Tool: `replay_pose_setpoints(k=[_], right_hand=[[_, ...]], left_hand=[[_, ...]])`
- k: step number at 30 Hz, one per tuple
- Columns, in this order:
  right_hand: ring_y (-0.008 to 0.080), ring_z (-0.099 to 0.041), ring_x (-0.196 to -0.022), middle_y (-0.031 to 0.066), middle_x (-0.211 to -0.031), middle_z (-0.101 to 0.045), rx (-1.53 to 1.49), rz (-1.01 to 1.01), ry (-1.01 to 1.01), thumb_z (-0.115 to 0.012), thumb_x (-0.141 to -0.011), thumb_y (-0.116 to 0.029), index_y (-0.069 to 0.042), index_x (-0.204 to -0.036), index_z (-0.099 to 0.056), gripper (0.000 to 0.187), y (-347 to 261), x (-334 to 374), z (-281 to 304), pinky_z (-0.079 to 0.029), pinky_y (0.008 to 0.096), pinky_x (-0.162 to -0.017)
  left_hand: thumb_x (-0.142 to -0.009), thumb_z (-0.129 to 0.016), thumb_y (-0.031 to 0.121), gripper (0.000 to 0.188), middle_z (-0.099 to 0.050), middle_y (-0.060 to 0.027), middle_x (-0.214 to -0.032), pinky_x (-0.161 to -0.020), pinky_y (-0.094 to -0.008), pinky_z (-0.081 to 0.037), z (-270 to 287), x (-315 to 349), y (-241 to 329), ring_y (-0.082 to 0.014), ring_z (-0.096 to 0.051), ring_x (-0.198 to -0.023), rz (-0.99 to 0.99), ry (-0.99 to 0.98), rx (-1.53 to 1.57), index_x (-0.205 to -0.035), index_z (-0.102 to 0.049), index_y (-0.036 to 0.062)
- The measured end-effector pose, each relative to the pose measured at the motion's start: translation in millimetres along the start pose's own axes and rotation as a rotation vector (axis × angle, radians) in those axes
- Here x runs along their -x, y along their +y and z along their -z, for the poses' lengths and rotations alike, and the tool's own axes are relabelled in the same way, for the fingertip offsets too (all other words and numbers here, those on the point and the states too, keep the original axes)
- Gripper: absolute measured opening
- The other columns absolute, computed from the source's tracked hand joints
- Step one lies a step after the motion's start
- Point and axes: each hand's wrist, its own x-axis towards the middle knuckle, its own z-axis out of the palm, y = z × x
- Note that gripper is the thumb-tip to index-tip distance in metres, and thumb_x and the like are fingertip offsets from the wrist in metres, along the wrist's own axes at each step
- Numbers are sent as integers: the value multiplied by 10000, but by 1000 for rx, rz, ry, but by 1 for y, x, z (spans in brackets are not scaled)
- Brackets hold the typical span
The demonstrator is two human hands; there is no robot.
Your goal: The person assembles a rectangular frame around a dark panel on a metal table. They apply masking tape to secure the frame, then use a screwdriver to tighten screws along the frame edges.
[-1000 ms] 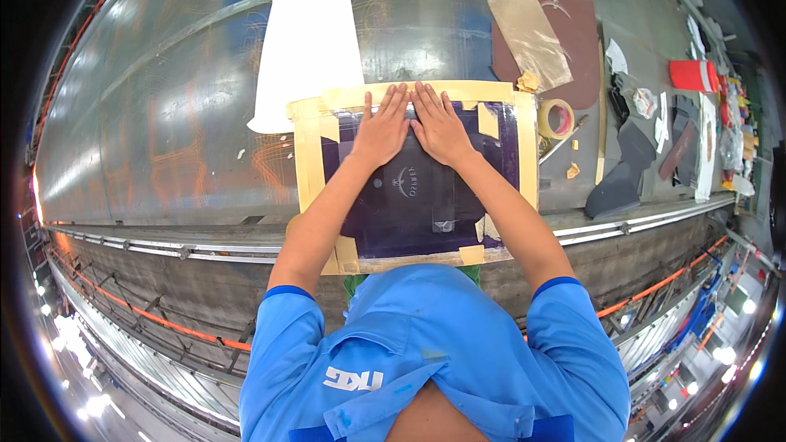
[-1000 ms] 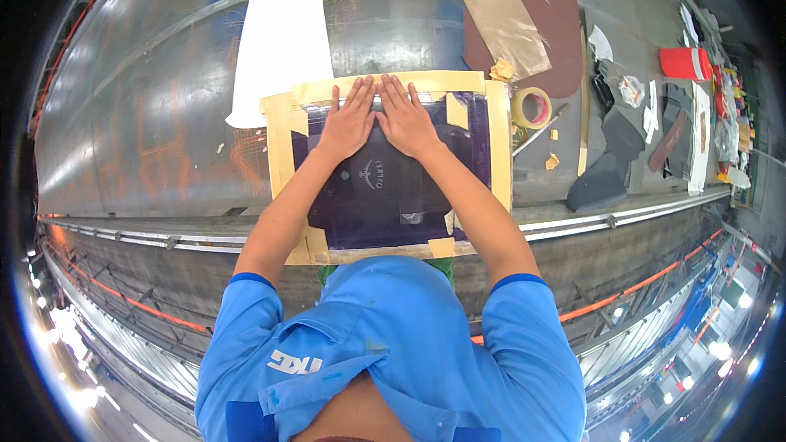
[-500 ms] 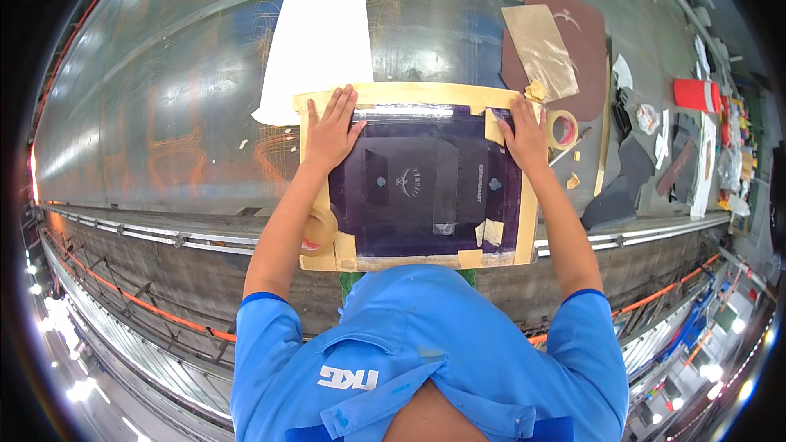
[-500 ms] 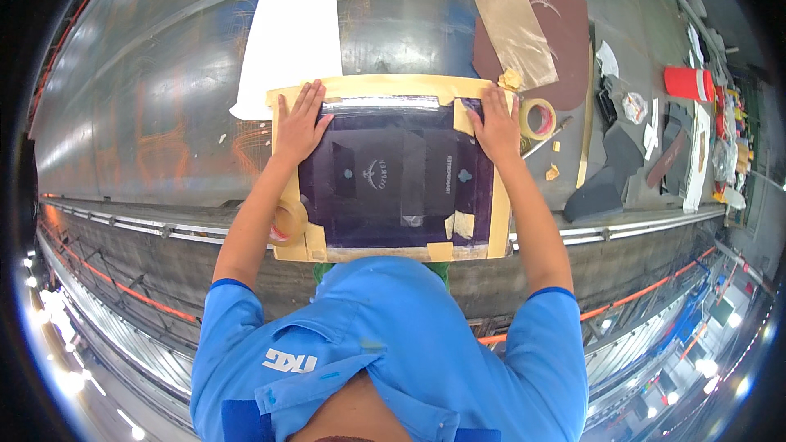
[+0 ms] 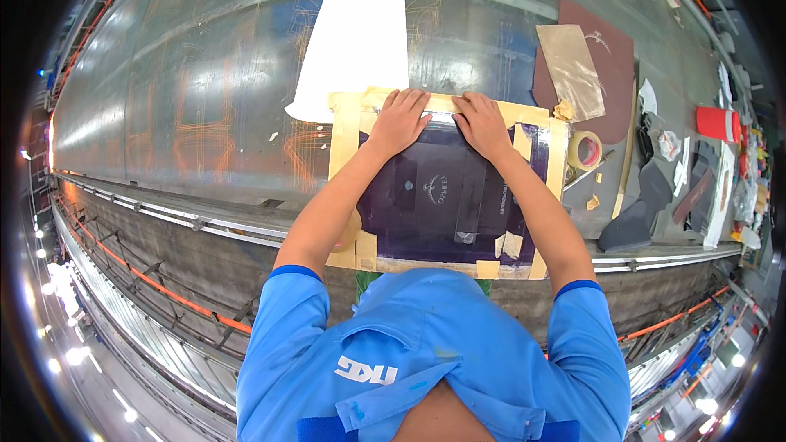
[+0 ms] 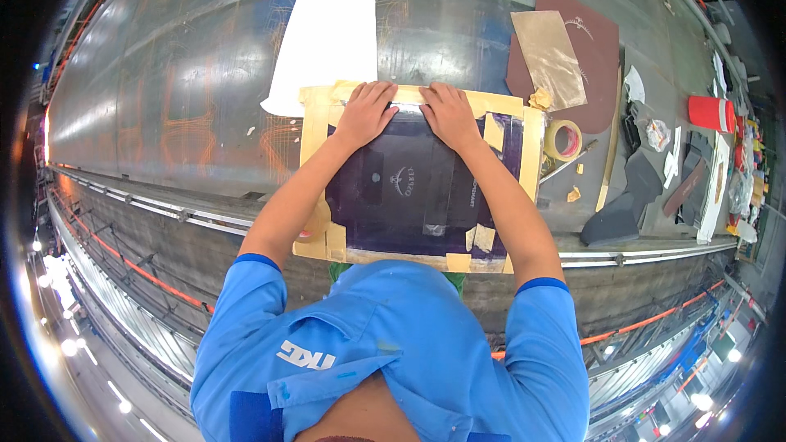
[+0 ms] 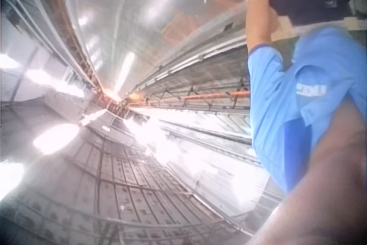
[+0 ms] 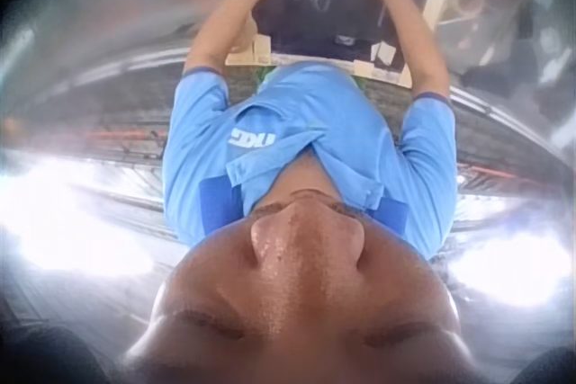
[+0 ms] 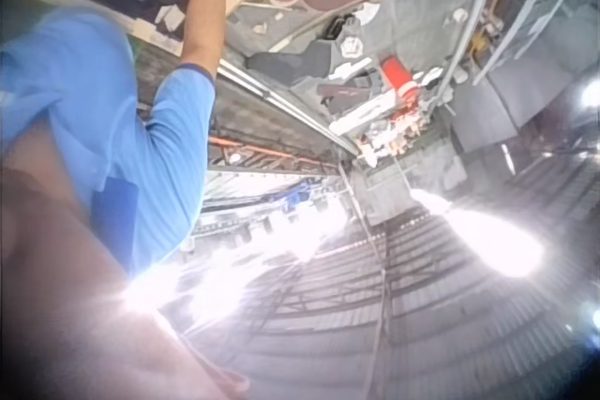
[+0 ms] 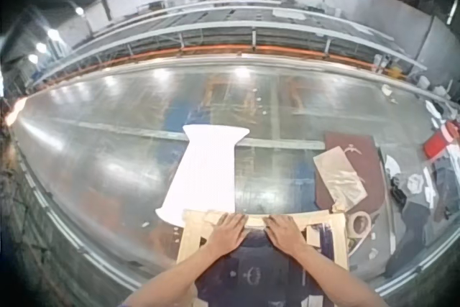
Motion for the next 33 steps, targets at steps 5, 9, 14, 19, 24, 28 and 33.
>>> replay_pose_setpoints(k=[5,9,14,19,24,28,33], right_hand=[[279,-544,-1160,90,-1201,-568,47,-23,-2,-657,-906,-215,-76,-1263,-598,388,0,-5,-5,-399,428,-1032],[267,-541,-1154,77,-1213,-560,148,26,102,-650,-911,-217,-86,-1282,-586,398,-3,3,-8,-395,425,-1038],[260,-539,-1158,70,-1208,-562,77,17,49,-642,-917,-220,-79,-1284,-586,397,1,5,-11,-397,421,-1036],[267,-542,-1155,83,-1198,-566,67,-6,47,-646,-889,-172,-62,-1271,-589,402,0,2,-9,-402,420,-1019],[285,-541,-1163,120,-1202,-563,76,77,43,-639,-799,-97,-26,-1272,-575,482,-19,-14,-11,-401,419,-1016],[299,-537,-1175,117,-1207,-567,13,11,36,-610,-810,-67,-35,-1255,-582,447,-21,-15,-24,-415,430,-997],[300,-546,-1135,115,-1167,-581,50,-101,-160,-617,-813,-103,-27,-1179,-612,374,-11,-32,-32,-439,443,-951]], left_hand=[[-941,-617,271,440,-556,-99,-1319,-1092,-439,-380,3,-1,-8,-276,-499,-1280,44,11,-35,-1309,-563,37],[-991,-547,330,468,-538,-94,-1373,-1138,-458,-339,15,29,-29,-254,-472,-1330,73,25,-211,-1379,-523,69],[-1002,-516,375,467,-565,-66,-1343,-1125,-474,-326,25,44,-55,-217,-498,-1301,198,29,-268,-1381,-536,103],[-990,-543,339,423,-581,-76,-1283,-1121,-469,-313,34,19,-51,-240,-495,-1287,398,-168,-242,-1335,-567,95],[-976,-559,303,399,-562,-105,-1267,-1137,-473,-312,6,10,-19,-268,-498,-1258,112,79,-200,-1303,-571,75],[-956,-580,273,307,-584,-87,-1137,-1013,-429,-404,-11,-6,-3,-265,-542,-1130,53,105,-50,-1195,-614,82],[-957,-578,269,219,-597,-71,-1053,-910,-432,-437,-18,-22,-13,-287,-561,-1044,109,23,-42,-1076,-640,97]])
